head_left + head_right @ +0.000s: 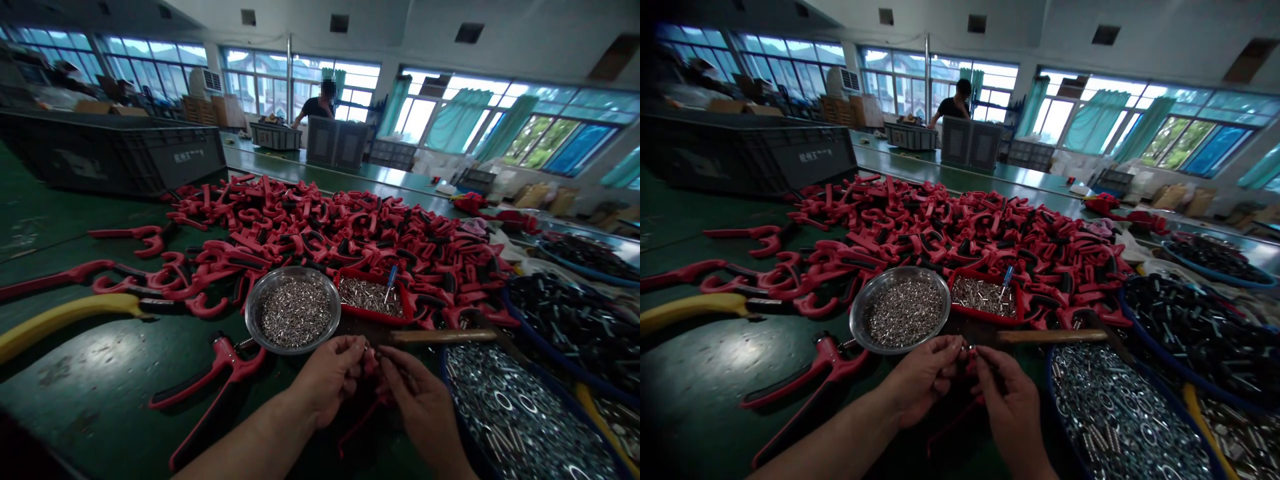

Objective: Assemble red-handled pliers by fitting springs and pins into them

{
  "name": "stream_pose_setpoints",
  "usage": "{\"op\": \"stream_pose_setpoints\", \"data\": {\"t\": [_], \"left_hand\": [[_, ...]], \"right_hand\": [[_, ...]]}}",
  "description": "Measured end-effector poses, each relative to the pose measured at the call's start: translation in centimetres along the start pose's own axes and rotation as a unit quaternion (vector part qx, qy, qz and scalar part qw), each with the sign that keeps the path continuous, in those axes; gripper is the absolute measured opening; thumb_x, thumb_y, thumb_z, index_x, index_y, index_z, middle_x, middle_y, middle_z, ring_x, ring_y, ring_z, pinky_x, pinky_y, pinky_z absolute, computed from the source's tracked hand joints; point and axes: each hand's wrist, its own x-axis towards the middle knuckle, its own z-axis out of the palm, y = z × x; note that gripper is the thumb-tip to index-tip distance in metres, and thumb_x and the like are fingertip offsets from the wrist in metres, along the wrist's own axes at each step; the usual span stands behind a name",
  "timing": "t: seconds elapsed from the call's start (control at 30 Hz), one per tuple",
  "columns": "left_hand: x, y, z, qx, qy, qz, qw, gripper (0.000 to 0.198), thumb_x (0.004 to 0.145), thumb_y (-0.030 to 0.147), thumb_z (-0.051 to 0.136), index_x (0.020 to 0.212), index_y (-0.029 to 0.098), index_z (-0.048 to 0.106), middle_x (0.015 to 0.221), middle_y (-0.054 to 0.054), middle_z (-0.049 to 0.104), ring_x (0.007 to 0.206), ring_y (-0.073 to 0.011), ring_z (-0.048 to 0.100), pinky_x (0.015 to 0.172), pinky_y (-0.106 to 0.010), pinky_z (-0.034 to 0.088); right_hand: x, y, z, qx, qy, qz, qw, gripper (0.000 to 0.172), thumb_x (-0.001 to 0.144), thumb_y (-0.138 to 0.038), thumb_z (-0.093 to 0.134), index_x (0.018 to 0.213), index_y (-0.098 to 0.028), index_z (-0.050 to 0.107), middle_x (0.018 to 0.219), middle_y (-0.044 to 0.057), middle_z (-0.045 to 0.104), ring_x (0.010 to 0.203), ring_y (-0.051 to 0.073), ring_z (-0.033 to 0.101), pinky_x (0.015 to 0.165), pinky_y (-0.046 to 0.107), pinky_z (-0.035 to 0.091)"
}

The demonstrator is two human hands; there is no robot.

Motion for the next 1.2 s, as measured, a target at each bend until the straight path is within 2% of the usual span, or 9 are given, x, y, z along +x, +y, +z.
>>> {"op": "stream_pose_setpoints", "data": {"t": [0.23, 0.47, 0.6, 0.7, 0.8, 0.87, 1.0, 1.1, 1.2], "left_hand": [[0.0, -0.8, 0.5, 0.099, 0.062, 0.073, 0.99, 0.035, 0.064, 0.041, 0.068, 0.08, 0.014, 0.052, 0.063, 0.004, 0.049, 0.053, -0.0049, 0.043, 0.044, -0.015, 0.028], [-0.1, -1.0, 0.1, 0.208, 0.062, 0.124, 0.968, 0.026, 0.071, 0.038, 0.061, 0.076, 0.014, 0.052, 0.06, 0.005, 0.049, 0.05, -0.0053, 0.039, 0.048, -0.017, 0.031], [-0.1, -1.3, 0.1, 0.263, 0.061, 0.178, 0.946, 0.02, 0.076, 0.033, 0.055, 0.074, 0.014, 0.053, 0.064, 0.002, 0.053, 0.059, -0.0085, 0.046, 0.057, -0.019, 0.038], [-0.3, -1.4, 0.2, 0.313, 0.067, 0.243, 0.916, 0.016, 0.079, 0.029, 0.052, 0.075, 0.014, 0.056, 0.07, 0.0, 0.057, 0.067, -0.0119, 0.052, 0.064, -0.022, 0.041], [-0.7, -1.4, 0.2, 0.359, 0.074, 0.27, 0.89, 0.015, 0.081, 0.026, 0.048, 0.079, 0.015, 0.059, 0.074, -0.001, 0.061, 0.072, -0.0138, 0.056, 0.067, -0.023, 0.043], [-0.8, -1.5, 0.2, 0.383, 0.074, 0.279, 0.877, 0.015, 0.082, 0.023, 0.048, 0.083, 0.015, 0.06, 0.077, -0.002, 0.062, 0.075, -0.0144, 0.057, 0.069, -0.023, 0.043], [-0.8, -1.6, 0.0, 0.429, 0.061, 0.311, 0.846, 0.017, 0.083, 0.018, 0.046, 0.088, 0.017, 0.061, 0.082, -0.002, 0.064, 0.078, -0.014, 0.059, 0.072, -0.023, 0.043], [-0.6, -1.7, -0.2, 0.462, 0.051, 0.334, 0.82, 0.019, 0.084, 0.018, 0.044, 0.09, 0.018, 0.062, 0.083, -0.002, 0.064, 0.079, -0.0138, 0.059, 0.073, -0.023, 0.043], [-0.5, -1.6, -0.3, 0.466, 0.04, 0.334, 0.818, 0.02, 0.083, 0.016, 0.045, 0.091, 0.019, 0.062, 0.084, -0.001, 0.065, 0.079, -0.0129, 0.059, 0.074, -0.022, 0.044]], "right_hand": [[0.9, -0.8, 0.3, -0.09, 0.028, -0.076, 0.993, 0.013, 0.076, -0.032, 0.058, 0.081, -0.021, 0.065, 0.078, 0.004, 0.063, 0.068, 0.017, 0.06, 0.059, 0.027, 0.05], [1.2, -0.6, 0.2, 0.035, -0.032, 0.027, 0.999, 0.017, 0.072, -0.035, 0.063, 0.076, -0.019, 0.065, 0.075, 0.003, 0.062, 0.065, 0.016, 0.057, 0.05, 0.022, 0.045], [1.3, -0.8, 0.1, 0.198, -0.048, 0.163, 0.965, 0.024, 0.063, -0.036, 0.071, 0.076, -0.017, 0.064, 0.061, -0.001, 0.059, 0.048, 0.009, 0.05, 0.038, 0.017, 0.034], [1.2, -0.9, 0.3, 0.248, -0.029, 0.201, 0.947, 0.028, 0.06, -0.037, 0.073, 0.077, -0.017, 0.064, 0.057, -0.003, 0.058, 0.043, 0.006, 0.046, 0.036, 0.016, 0.032], [0.9, -0.6, 0.3, 0.151, -0.016, 0.145, 0.978, 0.024, 0.066, -0.038, 0.068, 0.079, -0.018, 0.063, 0.066, 0.001, 0.062, 0.052, 0.011, 0.054, 0.042, 0.019, 0.039], [0.7, -0.3, 0.2, 0.038, 0.004, 0.054, 0.998, 0.019, 0.072, -0.035, 0.063, 0.081, -0.019, 0.063, 0.074, 0.003, 0.064, 0.063, 0.015, 0.058, 0.053, 0.024, 0.046], [0.4, -0.1, 0.1, -0.148, 0.059, -0.129, 0.979, 0.012, 0.077, -0.028, 0.055, 0.083, -0.021, 0.062, 0.081, 0.004, 0.062, 0.075, 0.017, 0.058, 0.068, 0.029, 0.047], [0.4, -0.1, 0.2, -0.187, 0.058, -0.159, 0.968, 0.013, 0.08, -0.026, 0.051, 0.086, -0.021, 0.061, 0.08, 0.004, 0.061, 0.074, 0.017, 0.058, 0.066, 0.028, 0.048], [0.5, 0.1, 0.0, -0.165, 0.035, -0.13, 0.977, 0.013, 0.08, -0.028, 0.05, 0.085, -0.021, 0.059, 0.08, 0.004, 0.061, 0.073, 0.017, 0.058, 0.065, 0.028, 0.048]]}}
